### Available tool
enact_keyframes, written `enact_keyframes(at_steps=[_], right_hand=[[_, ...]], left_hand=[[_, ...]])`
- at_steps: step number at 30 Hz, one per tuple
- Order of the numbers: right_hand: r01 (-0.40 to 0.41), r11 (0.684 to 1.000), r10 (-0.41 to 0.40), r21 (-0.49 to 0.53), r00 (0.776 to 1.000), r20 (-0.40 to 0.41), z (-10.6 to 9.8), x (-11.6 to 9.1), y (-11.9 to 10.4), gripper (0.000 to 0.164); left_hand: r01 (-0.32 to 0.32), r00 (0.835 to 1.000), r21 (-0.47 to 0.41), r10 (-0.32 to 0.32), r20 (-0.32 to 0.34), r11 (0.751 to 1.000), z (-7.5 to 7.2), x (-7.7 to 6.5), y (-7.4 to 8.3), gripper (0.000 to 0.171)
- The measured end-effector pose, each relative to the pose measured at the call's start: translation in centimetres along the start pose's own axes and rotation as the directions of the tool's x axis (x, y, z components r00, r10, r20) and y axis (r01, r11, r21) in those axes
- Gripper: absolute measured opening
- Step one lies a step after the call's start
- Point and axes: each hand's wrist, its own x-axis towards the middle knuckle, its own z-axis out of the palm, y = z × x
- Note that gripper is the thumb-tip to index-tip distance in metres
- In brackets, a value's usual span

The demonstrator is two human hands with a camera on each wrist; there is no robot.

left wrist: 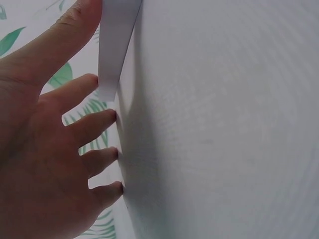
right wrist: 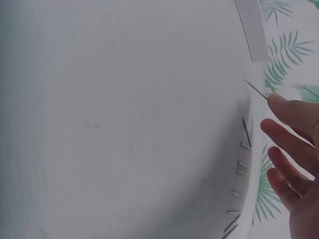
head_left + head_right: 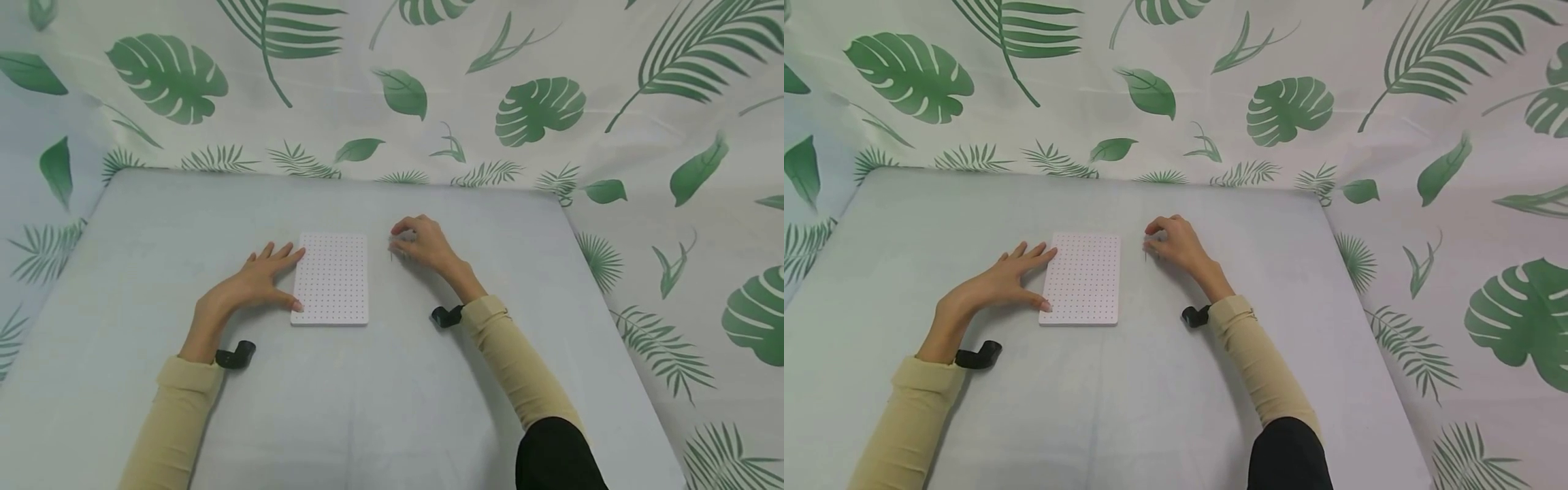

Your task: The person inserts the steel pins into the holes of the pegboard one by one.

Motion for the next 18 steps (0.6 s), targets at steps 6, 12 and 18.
enact_keyframes(at_steps=[6,12,18], right_hand=[[0.03,1.0,-0.029,0.007,0.999,-0.038,0.37,0.09,-0.22,0.019],[0.046,0.998,-0.042,0.047,0.996,-0.074,0.62,0.16,-0.56,0.018],[0.043,0.995,-0.036,0.086,0.996,-0.078,0.91,0.3,-1.06,0.017]], left_hand=[[-0.008,1.0,-0.001,0.008,-0.002,1.0,-0.07,-0.12,-0.08,0.111],[-0.001,1.0,-0.004,0.001,-0.006,1.0,-0.18,-0.27,0.1,0.11],[0.003,1.0,0.004,-0.003,-0.005,1.0,-0.29,-0.33,0.42,0.11]])
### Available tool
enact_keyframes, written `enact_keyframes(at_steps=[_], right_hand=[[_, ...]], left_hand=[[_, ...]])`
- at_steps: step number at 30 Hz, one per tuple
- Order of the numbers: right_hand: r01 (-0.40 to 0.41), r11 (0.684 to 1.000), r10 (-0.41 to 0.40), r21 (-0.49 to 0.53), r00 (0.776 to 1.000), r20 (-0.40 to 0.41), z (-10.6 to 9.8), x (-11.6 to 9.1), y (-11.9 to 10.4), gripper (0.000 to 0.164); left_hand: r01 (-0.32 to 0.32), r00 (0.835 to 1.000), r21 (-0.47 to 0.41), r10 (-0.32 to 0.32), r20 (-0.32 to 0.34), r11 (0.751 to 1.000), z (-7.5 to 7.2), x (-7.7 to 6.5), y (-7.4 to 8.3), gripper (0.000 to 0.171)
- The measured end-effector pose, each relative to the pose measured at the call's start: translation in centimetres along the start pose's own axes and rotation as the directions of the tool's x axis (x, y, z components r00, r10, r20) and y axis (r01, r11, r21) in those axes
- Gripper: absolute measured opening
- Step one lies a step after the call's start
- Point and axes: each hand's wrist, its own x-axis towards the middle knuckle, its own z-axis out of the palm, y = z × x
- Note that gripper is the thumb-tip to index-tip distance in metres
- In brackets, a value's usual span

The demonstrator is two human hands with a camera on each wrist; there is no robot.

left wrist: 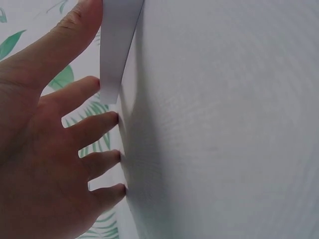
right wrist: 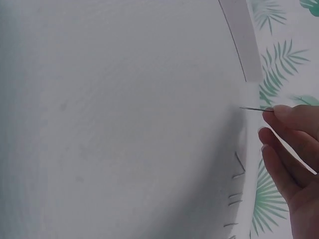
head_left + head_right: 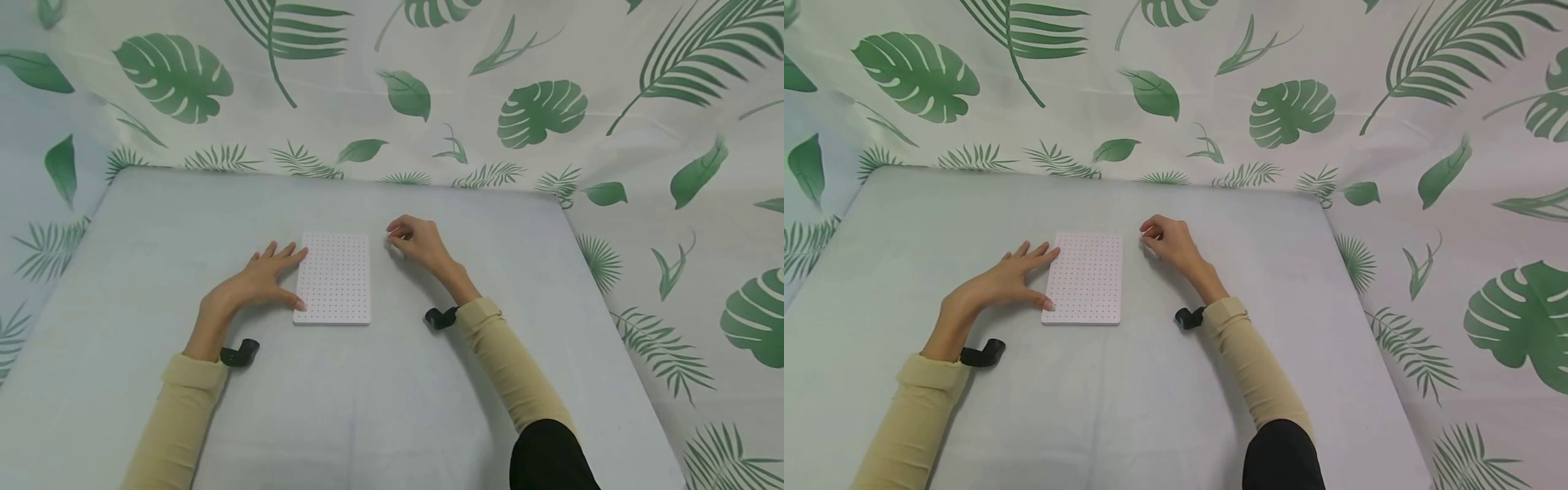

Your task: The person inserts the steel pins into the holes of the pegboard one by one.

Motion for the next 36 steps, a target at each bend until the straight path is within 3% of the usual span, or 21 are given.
enact_keyframes(at_steps=[16,23,36], right_hand=[[-0.014,0.993,0.017,0.121,1.0,-0.02,0.1,0.3,-1.9,0.021],[-0.047,0.981,0.046,0.188,0.999,0.012,0.2,0.4,-2.6,0.024],[-0.038,0.951,0.024,0.307,0.999,0.048,1.5,1.0,-3.8,0.027]], left_hand=[[0.004,1.0,0.01,-0.004,-0.002,1.0,0.0,0.1,0.0,0.11],[0.0,1.0,0.013,0.0,0.001,1.0,0.0,0.1,-0.1,0.11],[0.003,1.0,0.01,-0.003,0.004,1.0,0.1,0.2,-0.4,0.11]])
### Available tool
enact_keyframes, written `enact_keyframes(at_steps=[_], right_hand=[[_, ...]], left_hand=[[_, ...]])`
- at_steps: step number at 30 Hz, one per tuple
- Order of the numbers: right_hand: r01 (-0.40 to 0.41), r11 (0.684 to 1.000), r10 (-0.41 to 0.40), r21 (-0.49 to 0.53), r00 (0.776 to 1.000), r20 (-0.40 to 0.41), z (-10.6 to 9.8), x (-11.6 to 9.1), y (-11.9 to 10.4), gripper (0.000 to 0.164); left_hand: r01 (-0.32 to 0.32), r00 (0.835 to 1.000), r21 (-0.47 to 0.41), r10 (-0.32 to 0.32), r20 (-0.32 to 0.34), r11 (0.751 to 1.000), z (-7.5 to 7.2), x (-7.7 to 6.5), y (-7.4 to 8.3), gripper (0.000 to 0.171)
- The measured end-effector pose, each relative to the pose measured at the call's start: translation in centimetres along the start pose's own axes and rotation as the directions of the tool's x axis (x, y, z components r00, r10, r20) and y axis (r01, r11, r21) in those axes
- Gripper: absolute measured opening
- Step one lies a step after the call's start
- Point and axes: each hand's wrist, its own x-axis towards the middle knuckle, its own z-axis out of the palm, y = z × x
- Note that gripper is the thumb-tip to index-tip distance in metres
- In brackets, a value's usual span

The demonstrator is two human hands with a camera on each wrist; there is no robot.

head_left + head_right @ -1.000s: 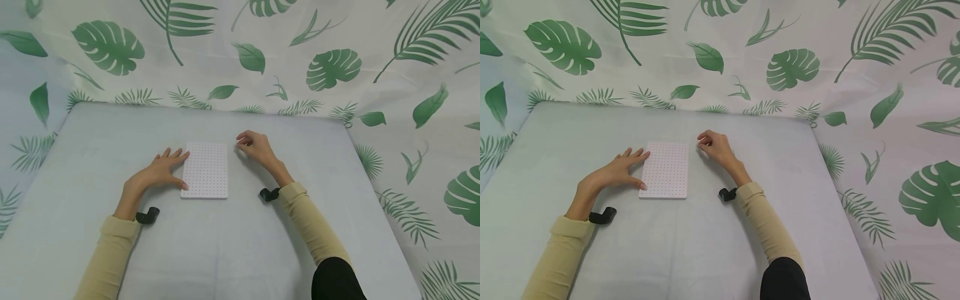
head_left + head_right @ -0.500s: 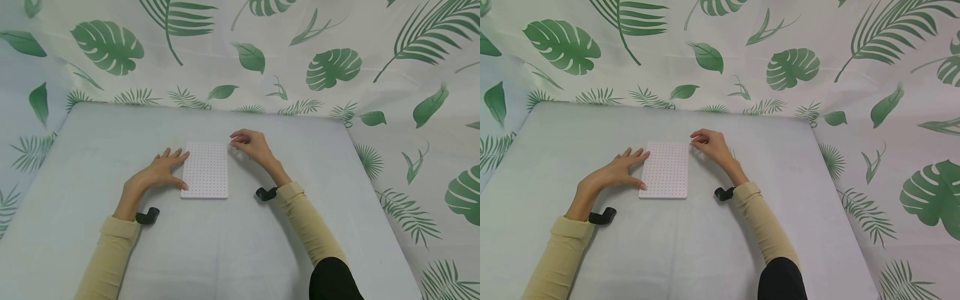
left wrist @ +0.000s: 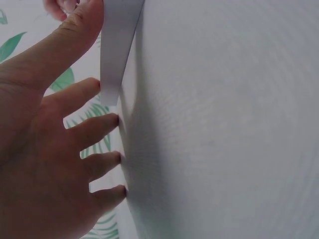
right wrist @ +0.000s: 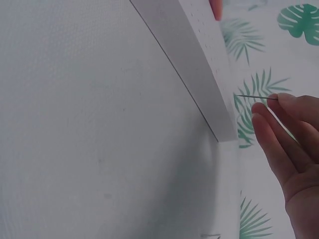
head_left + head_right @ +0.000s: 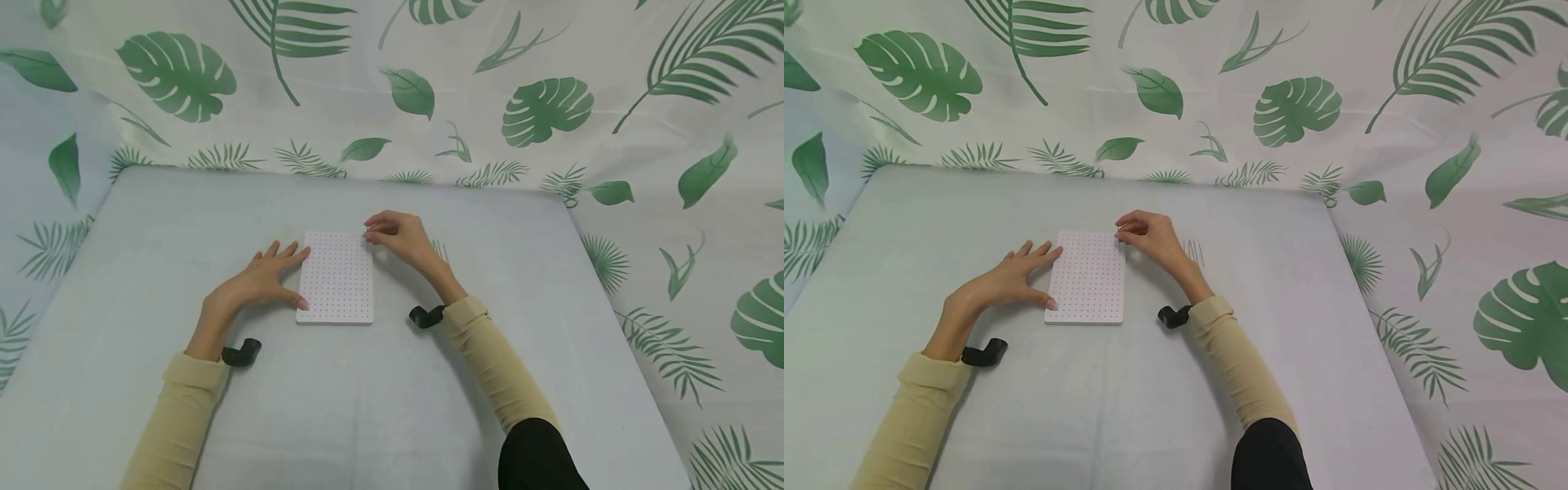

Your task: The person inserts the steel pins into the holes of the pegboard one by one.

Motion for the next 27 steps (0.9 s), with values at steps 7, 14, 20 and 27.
enact_keyframes(at_steps=[7,14,20,27], right_hand=[[0.01,0.999,-0.011,0.045,1.0,0.019,0.8,0.2,0.0,0.025],[0.013,0.992,-0.016,0.122,0.999,0.028,1.9,0.6,-0.4,0.023],[0.0,0.988,-0.004,0.158,1.0,0.029,2.6,1.0,-0.8,0.019],[-0.001,0.994,-0.003,0.112,0.999,0.038,3.1,0.8,-1.0,0.018]], left_hand=[[0.004,1.0,-0.02,-0.004,0.003,1.0,0.1,0.0,0.0,0.109],[0.017,1.0,-0.006,-0.017,0.006,1.0,0.0,0.0,-0.1,0.109],[0.012,1.0,-0.002,-0.012,0.005,1.0,-0.1,0.0,-0.2,0.109],[0.002,1.0,-0.003,-0.002,0.003,1.0,0.1,0.1,-0.2,0.108]])
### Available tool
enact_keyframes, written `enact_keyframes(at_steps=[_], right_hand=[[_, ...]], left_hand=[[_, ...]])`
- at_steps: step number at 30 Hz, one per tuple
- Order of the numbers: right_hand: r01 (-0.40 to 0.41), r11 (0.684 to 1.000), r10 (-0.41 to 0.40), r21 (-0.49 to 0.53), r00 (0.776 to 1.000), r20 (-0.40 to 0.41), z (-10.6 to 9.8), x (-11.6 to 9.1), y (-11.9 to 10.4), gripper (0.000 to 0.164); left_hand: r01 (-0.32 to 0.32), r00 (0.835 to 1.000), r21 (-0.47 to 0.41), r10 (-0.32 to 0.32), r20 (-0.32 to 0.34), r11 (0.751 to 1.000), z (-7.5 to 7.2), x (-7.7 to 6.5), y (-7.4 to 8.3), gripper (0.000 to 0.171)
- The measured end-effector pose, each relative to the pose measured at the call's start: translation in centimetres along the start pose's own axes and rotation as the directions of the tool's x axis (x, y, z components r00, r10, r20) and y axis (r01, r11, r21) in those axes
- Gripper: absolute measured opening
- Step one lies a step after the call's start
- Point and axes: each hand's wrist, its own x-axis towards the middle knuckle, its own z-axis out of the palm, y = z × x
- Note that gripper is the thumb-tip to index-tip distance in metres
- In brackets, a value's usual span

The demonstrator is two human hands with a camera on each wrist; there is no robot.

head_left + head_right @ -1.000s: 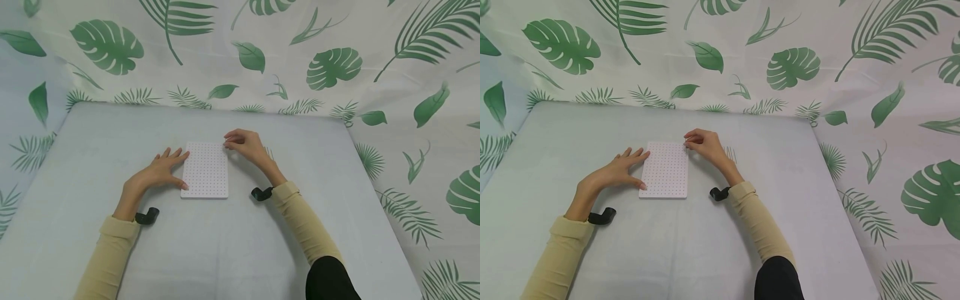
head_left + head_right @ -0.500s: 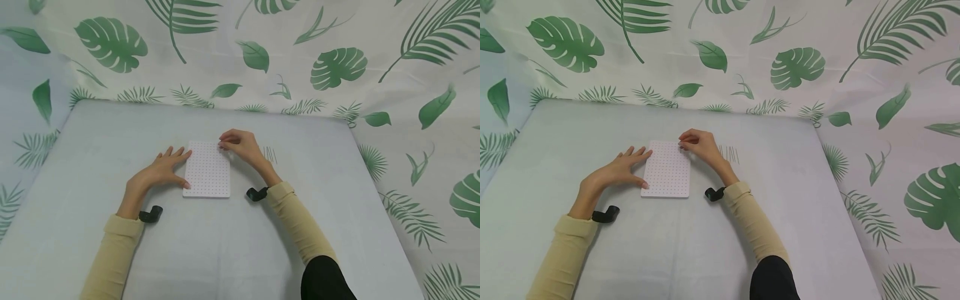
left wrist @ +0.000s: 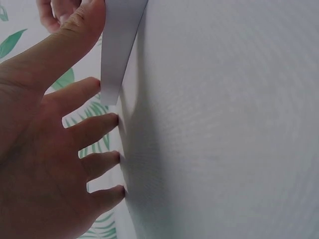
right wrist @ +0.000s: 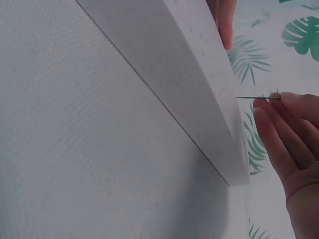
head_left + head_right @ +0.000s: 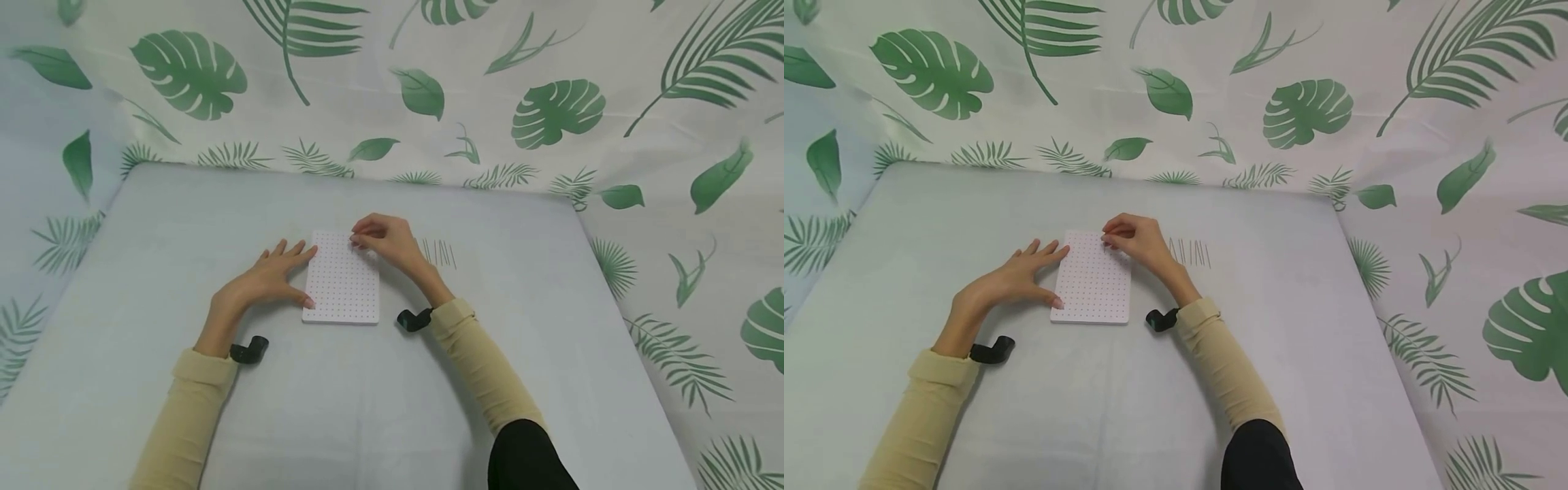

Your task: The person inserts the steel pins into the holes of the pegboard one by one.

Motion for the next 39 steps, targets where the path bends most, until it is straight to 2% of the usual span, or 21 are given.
enact_keyframes(at_steps=[6,12,28,39], right_hand=[[-0.008,1.0,0.008,0.03,1.0,-0.012,0.05,-0.19,0.11,0.018],[0.005,1.0,-0.005,0.006,1.0,-0.016,0.0,-0.13,-0.05,0.016],[0.041,0.991,-0.036,-0.13,0.999,0.035,0.32,-0.61,0.27,0.014],[0.045,0.985,-0.032,-0.165,0.996,0.08,-0.01,-0.61,0.2,0.023]], left_hand=[[-0.004,1.0,-0.007,0.004,0.004,1.0,0.01,0.02,0.12,0.108],[-0.005,1.0,-0.003,0.005,-0.002,1.0,-0.19,0.03,0.24,0.108],[0.0,1.0,-0.011,0.0,-0.006,1.0,0.06,-0.01,-0.01,0.107],[0.001,1.0,-0.018,-0.001,-0.002,1.0,-0.17,-0.14,0.06,0.107]])
